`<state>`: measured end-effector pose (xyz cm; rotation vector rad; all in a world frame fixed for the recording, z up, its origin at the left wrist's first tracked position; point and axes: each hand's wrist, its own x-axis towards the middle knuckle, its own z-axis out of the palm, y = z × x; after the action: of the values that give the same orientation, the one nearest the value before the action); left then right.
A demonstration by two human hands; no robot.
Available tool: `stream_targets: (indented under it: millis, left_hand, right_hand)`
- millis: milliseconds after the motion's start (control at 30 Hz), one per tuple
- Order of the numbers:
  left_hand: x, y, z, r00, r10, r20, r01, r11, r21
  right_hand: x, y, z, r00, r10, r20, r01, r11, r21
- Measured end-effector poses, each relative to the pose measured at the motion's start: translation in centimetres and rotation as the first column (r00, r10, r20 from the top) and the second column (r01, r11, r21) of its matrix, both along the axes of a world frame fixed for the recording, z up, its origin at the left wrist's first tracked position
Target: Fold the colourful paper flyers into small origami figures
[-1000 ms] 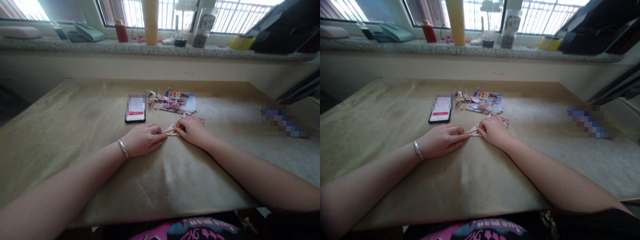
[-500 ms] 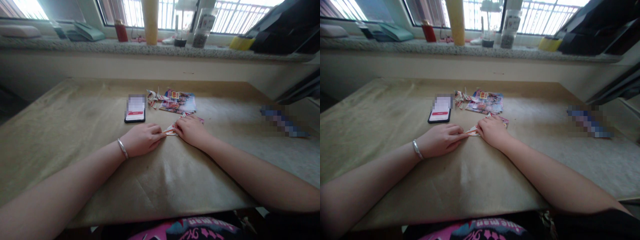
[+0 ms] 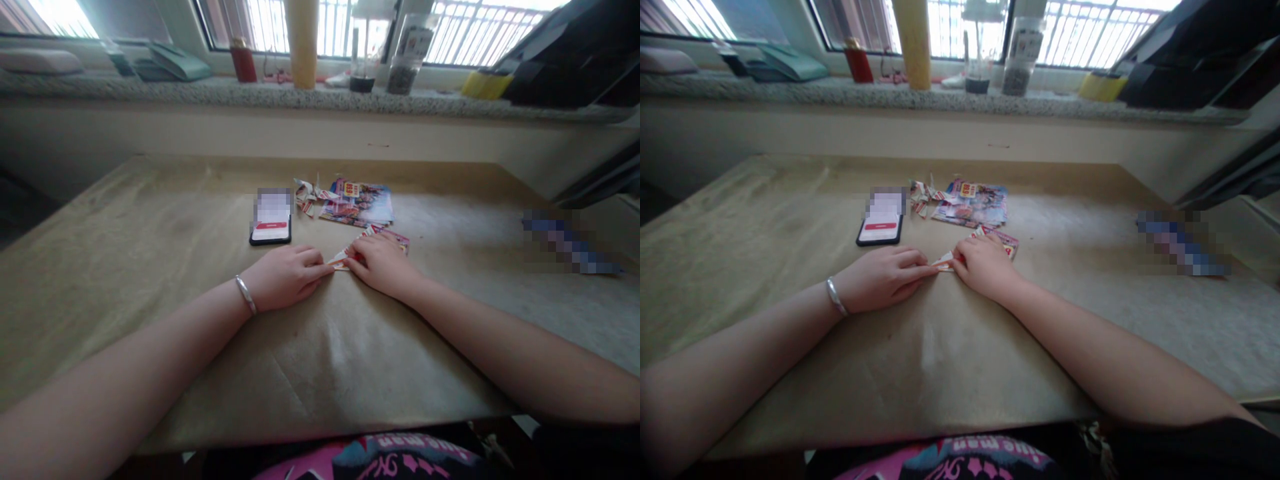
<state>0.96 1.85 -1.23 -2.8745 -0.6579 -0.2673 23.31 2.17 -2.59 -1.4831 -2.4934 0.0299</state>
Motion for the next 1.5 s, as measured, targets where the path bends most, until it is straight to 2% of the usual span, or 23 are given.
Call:
stream_targets:
  millis: [167,467,833,1033,1500]
  left_hand:
    - [-0.15,0.22,-0.18,1.000,-0.015,0.021,0.016,0.999,-0.038]
    - [0.05,0.46,-0.17,0.999,-0.050,-0.011,0.050,0.999,0.019]
    - [0.08,0.68,-0.03,0.995,-0.064,-0.077,0.065,0.998,0.010]
    - [-0.12,0.72,0.18,0.995,-0.089,-0.054,0.087,0.996,-0.033]
    - [-0.57,0.90,0.31,0.999,-0.046,-0.020,0.043,0.988,-0.148]
  right_hand:
    - [0.29,0.22,-0.16,0.999,-0.014,-0.045,0.012,0.999,-0.044]
    - [0.14,0.22,-0.29,0.998,-0.022,-0.058,0.020,0.999,-0.041]
    - [0.14,0.23,-0.52,0.997,-0.023,-0.071,0.020,0.999,-0.040]
    - [0.22,0.21,-0.60,0.997,-0.026,-0.079,0.022,0.998,-0.052]
    - [0.48,0.18,-0.80,0.996,-0.026,-0.080,0.022,0.999,-0.049]
